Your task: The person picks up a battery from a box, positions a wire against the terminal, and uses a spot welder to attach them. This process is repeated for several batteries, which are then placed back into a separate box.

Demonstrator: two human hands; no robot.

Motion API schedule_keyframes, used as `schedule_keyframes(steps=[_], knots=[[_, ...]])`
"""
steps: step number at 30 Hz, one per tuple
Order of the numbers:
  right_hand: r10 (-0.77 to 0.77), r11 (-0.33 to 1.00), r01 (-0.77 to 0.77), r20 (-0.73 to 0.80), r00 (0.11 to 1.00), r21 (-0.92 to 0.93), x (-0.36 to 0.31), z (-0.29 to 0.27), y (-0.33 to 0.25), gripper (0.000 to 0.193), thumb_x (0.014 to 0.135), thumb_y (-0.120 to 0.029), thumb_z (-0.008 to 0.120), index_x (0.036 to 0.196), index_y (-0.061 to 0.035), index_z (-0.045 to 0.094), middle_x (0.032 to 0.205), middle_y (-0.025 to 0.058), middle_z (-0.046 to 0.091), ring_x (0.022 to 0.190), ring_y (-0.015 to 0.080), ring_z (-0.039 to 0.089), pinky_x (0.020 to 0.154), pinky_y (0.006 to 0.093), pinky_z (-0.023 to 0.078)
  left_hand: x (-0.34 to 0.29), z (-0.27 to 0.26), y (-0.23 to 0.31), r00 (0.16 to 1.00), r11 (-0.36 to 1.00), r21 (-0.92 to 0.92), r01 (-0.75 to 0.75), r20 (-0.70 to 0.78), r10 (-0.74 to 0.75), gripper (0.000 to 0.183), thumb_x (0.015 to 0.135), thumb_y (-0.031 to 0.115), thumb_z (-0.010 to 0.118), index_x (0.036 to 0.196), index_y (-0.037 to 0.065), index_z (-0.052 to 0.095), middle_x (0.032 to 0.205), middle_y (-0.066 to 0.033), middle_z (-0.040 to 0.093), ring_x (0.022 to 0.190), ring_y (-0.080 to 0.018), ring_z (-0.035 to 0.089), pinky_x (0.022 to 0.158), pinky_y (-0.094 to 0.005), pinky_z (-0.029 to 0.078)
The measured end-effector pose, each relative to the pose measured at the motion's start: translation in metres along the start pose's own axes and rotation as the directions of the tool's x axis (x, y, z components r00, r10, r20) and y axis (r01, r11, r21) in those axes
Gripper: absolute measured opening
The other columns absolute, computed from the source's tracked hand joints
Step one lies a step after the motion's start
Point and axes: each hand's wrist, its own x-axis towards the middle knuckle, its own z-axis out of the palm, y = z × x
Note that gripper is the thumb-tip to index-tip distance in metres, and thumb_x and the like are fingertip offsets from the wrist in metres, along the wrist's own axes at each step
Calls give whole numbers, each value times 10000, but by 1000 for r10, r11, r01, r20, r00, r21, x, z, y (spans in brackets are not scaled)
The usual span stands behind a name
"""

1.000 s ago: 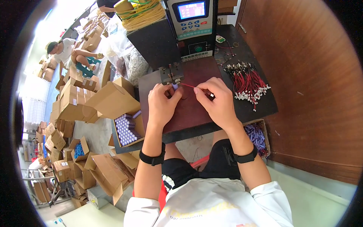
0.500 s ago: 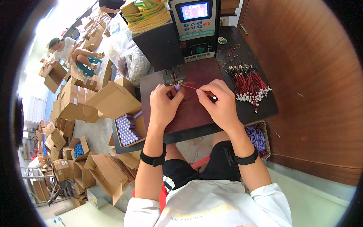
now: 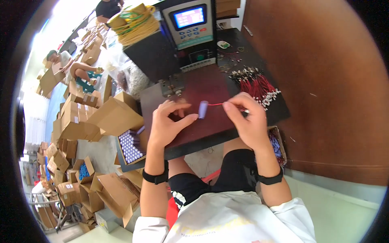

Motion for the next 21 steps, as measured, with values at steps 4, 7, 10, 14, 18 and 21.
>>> schedule_keyframes(steps=[4, 7, 10, 14, 18, 21], knots=[[105, 994, -106, -204, 973, 9, -43, -69, 1, 100, 978, -36, 629, 888, 7, 621, 876, 4, 554, 849, 83, 512, 778, 245, 406, 0, -2, 4, 999, 996, -81, 47, 2, -47, 188, 825, 110, 838, 949, -16, 773, 768, -54, 652, 715, -130, 576, 679, -278, 461], [281, 959, -281, -306, 910, 46, -88, -124, 24, 119, 993, -63, 650, 894, 3, 641, 879, -12, 591, 850, 77, 524, 793, 233, 417, 2, 2, 1, 1000, 998, -57, -26, 4, 26, 147, 856, 83, 804, 944, -28, 763, 764, -50, 636, 707, -125, 560, 671, -272, 451], [376, 919, -394, -381, 845, 32, -122, -159, 45, 122, 995, -74, 655, 896, -2, 645, 878, -21, 592, 849, 72, 524, 790, 231, 416, 2, 2, 3, 1000, 998, -64, 9, 8, -8, 145, 882, 67, 782, 950, -53, 737, 771, -46, 606, 717, -111, 537, 678, -262, 436], [427, 886, -463, -422, 800, 21, -139, -167, 40, 160, 993, -130, 658, 878, -23, 627, 822, -21, 555, 806, 77, 490, 746, 249, 382, -1, 4, 1, 1000, 1000, -15, -4, 29, 5, 114, 902, 47, 754, 946, -55, 728, 772, -52, 612, 725, -115, 550, 685, -261, 442], [387, 922, -360, -369, 845, 141, -137, -165, 26, 140, 980, -96, 646, 869, -21, 607, 858, 22, 557, 813, 115, 496, 752, 279, 391, -22, 20, 35, 997, 989, -121, 79, 8, -79, 71, 926, 24, 698, 930, -46, 711, 824, -84, 685, 761, -125, 622, 710, -277, 498], [314, 897, -194, -262, 912, 397, -121, -136, 1, 167, 973, -125, 658, 856, -23, 595, 863, 54, 554, 817, 151, 499, 759, 309, 399, -68, 57, 72, 995, 959, -278, 54, 95, -28, 193, 838, 45, 772, 1021, -3, 734, 872, -74, 693, 813, -175, 670, 763, -302, 534]])
